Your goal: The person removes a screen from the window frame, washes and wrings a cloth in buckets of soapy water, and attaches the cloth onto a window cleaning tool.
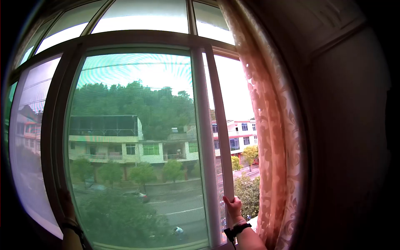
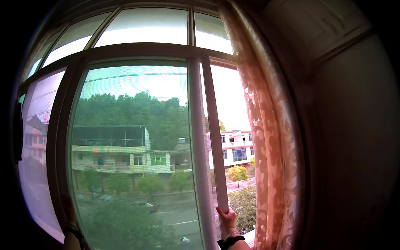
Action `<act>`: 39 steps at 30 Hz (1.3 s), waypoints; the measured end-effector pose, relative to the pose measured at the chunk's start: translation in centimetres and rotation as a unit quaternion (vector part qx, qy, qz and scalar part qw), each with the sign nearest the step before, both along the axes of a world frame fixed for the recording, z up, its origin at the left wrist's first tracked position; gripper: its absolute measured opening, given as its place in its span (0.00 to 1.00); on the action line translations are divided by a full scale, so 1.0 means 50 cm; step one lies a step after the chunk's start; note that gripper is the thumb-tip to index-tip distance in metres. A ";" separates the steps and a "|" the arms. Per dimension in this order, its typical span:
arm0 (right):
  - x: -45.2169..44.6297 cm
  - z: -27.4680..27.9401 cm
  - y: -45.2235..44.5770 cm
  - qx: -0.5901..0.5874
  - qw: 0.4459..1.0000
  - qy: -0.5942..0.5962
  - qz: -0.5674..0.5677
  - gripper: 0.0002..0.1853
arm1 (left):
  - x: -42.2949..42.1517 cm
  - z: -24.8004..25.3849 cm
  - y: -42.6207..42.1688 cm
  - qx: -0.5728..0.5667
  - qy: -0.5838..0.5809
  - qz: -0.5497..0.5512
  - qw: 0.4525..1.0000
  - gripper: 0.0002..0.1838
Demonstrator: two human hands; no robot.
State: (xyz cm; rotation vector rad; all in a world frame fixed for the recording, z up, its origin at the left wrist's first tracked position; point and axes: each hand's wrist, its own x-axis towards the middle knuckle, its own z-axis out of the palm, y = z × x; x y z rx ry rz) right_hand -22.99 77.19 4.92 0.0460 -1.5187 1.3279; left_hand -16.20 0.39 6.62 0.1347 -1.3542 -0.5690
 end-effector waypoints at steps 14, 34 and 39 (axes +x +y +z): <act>-0.009 -0.004 -0.008 -0.004 0.999 -0.002 -0.047 0.28 | 0.070 0.027 0.058 -0.007 -0.096 -0.076 0.992 0.19; 0.011 -0.010 0.033 0.086 0.990 -0.020 0.113 0.33 | 0.109 -0.077 0.181 0.077 -0.100 0.344 0.930 0.26; 0.015 -0.006 0.054 0.109 0.978 -0.039 0.173 0.30 | 0.249 -0.241 0.521 0.250 -0.341 0.151 0.894 0.24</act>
